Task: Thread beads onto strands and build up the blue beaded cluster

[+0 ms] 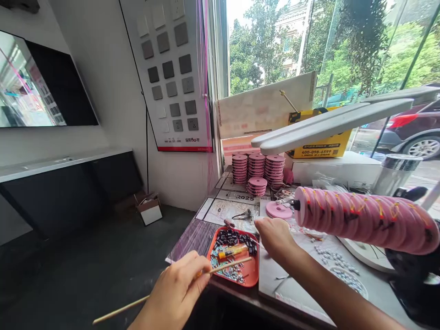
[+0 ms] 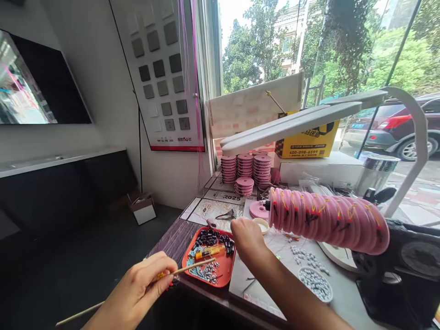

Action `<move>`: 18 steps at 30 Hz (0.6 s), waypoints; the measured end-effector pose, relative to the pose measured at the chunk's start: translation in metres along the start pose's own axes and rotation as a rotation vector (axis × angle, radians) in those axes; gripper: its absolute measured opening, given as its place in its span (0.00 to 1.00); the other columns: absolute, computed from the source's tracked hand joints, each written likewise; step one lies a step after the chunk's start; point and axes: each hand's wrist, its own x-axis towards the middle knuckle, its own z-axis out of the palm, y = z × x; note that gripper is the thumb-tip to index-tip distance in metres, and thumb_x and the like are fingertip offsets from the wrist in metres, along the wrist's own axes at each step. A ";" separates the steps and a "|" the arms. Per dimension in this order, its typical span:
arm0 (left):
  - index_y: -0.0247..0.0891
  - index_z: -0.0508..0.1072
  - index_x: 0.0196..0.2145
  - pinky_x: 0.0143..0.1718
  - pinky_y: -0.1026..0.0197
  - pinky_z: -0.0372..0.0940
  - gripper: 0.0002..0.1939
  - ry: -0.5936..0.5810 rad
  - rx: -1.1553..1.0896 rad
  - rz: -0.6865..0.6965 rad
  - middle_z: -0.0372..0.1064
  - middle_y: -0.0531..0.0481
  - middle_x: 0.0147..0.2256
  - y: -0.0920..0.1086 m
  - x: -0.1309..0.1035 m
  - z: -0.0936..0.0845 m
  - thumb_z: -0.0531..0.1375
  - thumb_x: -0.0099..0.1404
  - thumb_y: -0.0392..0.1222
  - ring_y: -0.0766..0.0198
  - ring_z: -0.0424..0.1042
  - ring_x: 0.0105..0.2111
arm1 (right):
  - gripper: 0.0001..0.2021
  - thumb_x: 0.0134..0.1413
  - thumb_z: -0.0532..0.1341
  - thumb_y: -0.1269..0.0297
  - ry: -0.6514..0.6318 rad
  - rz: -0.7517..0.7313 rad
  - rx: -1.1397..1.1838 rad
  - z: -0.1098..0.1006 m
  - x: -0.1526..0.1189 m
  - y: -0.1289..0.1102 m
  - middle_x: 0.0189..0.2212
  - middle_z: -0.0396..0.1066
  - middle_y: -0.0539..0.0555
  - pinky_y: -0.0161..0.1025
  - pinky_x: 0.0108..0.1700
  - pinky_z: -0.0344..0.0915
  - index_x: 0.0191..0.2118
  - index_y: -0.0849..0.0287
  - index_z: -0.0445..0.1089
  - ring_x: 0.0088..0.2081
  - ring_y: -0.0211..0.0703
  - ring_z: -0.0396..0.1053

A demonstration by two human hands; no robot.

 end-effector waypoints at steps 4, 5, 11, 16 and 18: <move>0.41 0.66 0.31 0.34 0.63 0.56 0.11 0.038 -0.008 -0.031 0.66 0.53 0.32 0.002 0.006 0.001 0.47 0.68 0.43 0.63 0.66 0.32 | 0.10 0.53 0.53 0.75 0.074 -0.059 0.305 -0.018 -0.022 -0.002 0.29 0.70 0.52 0.35 0.32 0.63 0.38 0.60 0.68 0.31 0.37 0.67; 0.41 0.66 0.31 0.35 0.63 0.56 0.11 0.053 -0.020 -0.028 0.66 0.53 0.32 0.003 0.007 0.001 0.47 0.67 0.43 0.63 0.66 0.32 | 0.08 0.54 0.54 0.70 0.060 -0.088 0.509 -0.020 -0.028 -0.003 0.26 0.68 0.50 0.33 0.30 0.62 0.39 0.60 0.67 0.28 0.36 0.66; 0.41 0.66 0.28 0.32 0.64 0.56 0.13 0.079 -0.059 -0.043 0.69 0.54 0.29 0.009 0.010 0.002 0.48 0.67 0.45 0.63 0.65 0.29 | 0.19 0.42 0.66 0.53 -0.212 -0.053 1.669 0.000 -0.044 -0.004 0.23 0.70 0.49 0.34 0.30 0.61 0.37 0.61 0.68 0.24 0.34 0.65; 0.40 0.65 0.27 0.30 0.65 0.55 0.13 0.083 -0.071 -0.037 0.66 0.55 0.27 0.013 0.010 0.002 0.48 0.67 0.45 0.64 0.63 0.27 | 0.17 0.41 0.69 0.58 -0.316 0.021 1.973 0.014 -0.046 -0.007 0.27 0.74 0.52 0.33 0.32 0.64 0.37 0.60 0.70 0.25 0.33 0.68; 0.40 0.65 0.27 0.31 0.65 0.55 0.13 0.078 -0.078 -0.037 0.66 0.55 0.26 0.014 0.010 0.001 0.48 0.67 0.45 0.64 0.63 0.27 | 0.17 0.41 0.68 0.58 -0.320 0.050 1.988 0.015 -0.046 -0.006 0.28 0.74 0.53 0.34 0.33 0.65 0.38 0.59 0.70 0.26 0.34 0.69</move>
